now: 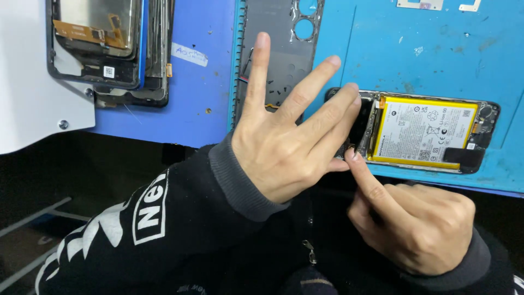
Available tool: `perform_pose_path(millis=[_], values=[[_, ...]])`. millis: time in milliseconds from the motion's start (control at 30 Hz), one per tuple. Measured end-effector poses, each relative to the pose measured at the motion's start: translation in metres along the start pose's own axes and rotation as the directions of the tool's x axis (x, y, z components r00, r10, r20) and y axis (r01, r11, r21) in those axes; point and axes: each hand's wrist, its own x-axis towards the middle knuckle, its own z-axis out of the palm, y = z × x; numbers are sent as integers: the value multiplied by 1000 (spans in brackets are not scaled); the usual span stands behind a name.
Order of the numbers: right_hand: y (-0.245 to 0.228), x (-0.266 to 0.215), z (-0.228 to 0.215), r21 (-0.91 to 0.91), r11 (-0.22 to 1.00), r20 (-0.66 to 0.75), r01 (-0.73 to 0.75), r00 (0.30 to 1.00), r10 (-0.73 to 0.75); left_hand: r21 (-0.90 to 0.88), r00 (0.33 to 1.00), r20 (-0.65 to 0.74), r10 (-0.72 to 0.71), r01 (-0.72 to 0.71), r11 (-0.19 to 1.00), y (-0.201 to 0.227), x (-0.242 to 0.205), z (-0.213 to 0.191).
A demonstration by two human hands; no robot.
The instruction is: The person cleans a small electronic component with a cotton swab, then places it into a disassembled smartphone chassis. They connect a ribbon cable to the motherboard and wipe the interior of the phone's back cover with a small brush.
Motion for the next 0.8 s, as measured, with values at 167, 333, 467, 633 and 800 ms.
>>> perform_pose_path(millis=[167,333,467,633,800], values=[[5,-7,4,117,993,11,-34,999,33,44,1000,24,-17,16,999,6,8,0],[6,-9,6,180,981,33,-67,998,62,59,997,62,-42,38,998,11,14,-4],[7,-10,8,189,980,22,-64,998,61,66,995,92,-50,44,997,13,14,-7],[6,-10,8,181,982,12,-54,999,53,143,991,127,-45,26,989,17,17,-7],[3,-9,10,159,984,3,-86,996,86,199,988,147,-56,26,980,23,14,-5]])
